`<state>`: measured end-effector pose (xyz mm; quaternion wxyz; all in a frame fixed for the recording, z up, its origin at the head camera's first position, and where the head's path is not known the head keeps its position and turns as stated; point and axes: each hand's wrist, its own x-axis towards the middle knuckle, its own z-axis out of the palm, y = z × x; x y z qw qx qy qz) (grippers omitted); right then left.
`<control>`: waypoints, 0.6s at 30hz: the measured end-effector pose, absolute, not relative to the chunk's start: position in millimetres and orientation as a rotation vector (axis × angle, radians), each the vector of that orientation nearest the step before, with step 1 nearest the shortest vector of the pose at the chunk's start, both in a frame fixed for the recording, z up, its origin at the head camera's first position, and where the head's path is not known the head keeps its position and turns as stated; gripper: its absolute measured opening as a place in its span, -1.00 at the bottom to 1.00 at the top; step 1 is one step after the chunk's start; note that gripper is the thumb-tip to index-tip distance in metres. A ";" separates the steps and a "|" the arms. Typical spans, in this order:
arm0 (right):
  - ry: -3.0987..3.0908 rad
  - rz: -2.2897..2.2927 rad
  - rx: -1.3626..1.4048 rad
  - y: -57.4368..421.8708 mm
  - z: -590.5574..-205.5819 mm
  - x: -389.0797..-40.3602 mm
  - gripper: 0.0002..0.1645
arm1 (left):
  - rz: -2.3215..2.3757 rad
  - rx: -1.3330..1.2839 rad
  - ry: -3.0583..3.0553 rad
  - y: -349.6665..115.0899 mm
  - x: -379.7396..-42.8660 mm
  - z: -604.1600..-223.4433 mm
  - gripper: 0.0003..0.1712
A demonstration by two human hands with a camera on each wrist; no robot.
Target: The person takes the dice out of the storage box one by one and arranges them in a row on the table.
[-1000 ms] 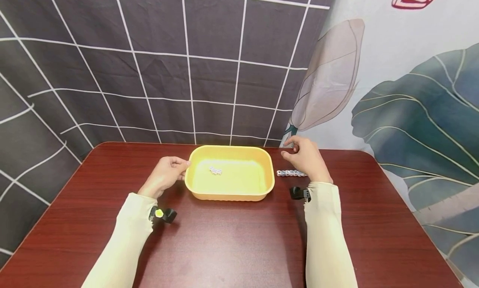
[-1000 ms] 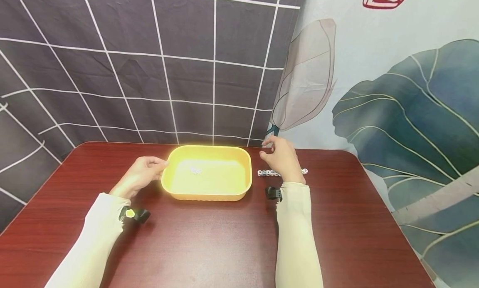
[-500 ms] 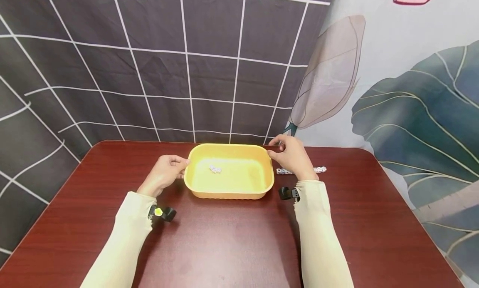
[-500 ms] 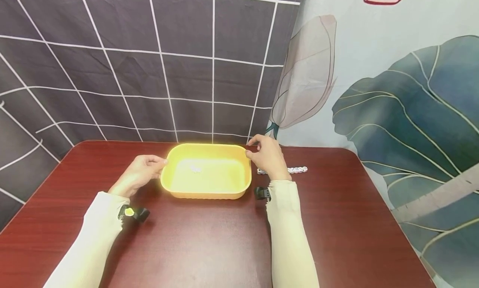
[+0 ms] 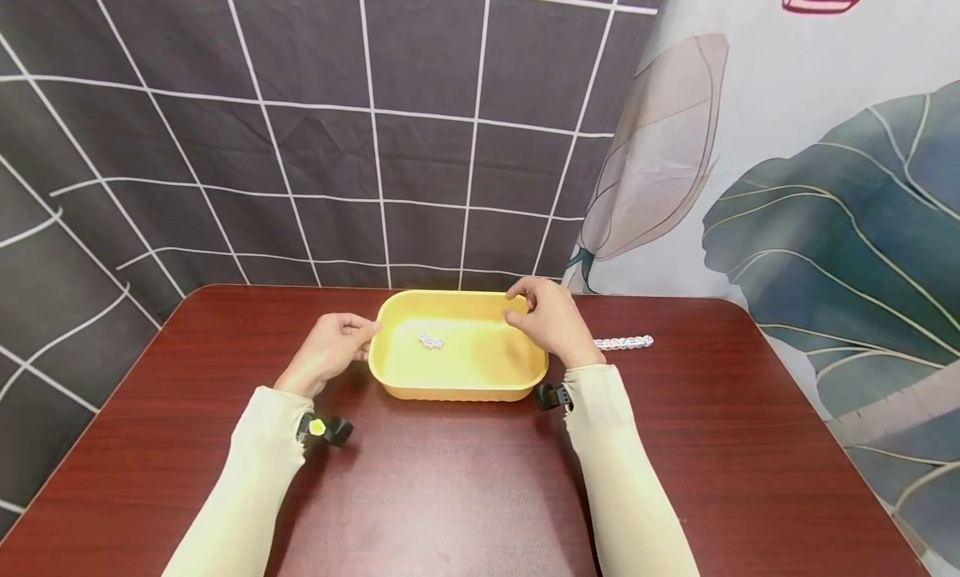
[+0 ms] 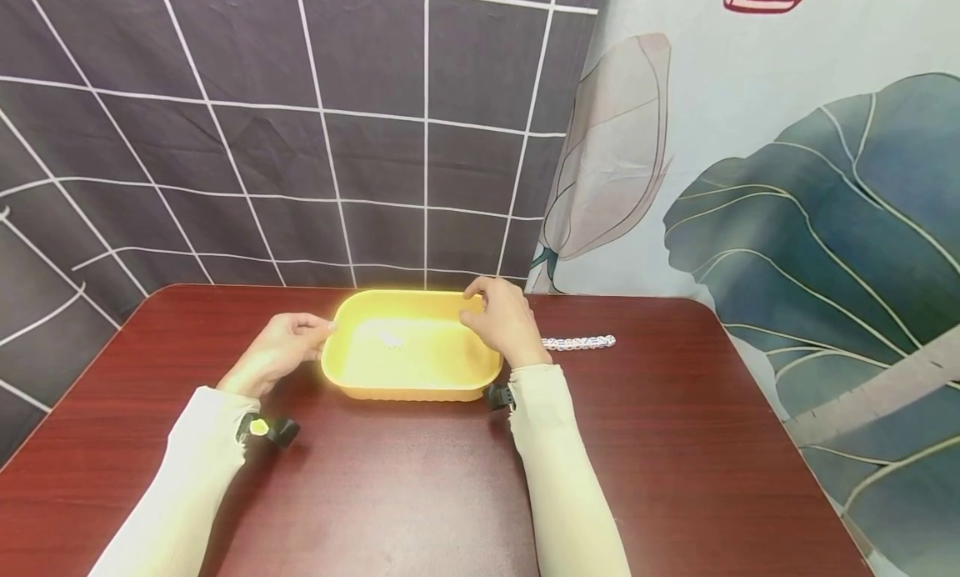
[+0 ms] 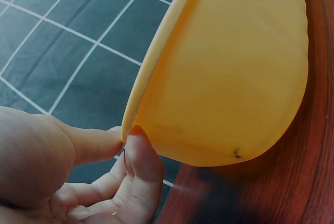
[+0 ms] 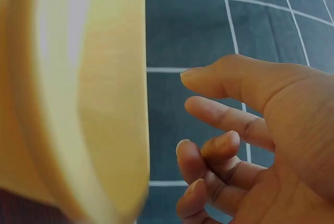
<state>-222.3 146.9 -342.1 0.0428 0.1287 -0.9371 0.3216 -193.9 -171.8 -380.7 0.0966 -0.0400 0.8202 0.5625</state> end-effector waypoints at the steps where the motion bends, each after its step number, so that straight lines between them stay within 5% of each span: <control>1: -2.867 0.978 0.400 144.8 -343.2 -222.6 -0.73 | 1.667 -0.120 2.430 -171.6 -193.9 -380.5 -0.62; 18: -2.899 0.962 0.438 111.4 -366.2 -224.8 -0.71 | 1.671 -0.112 2.432 -172.0 -194.0 -380.7 -0.62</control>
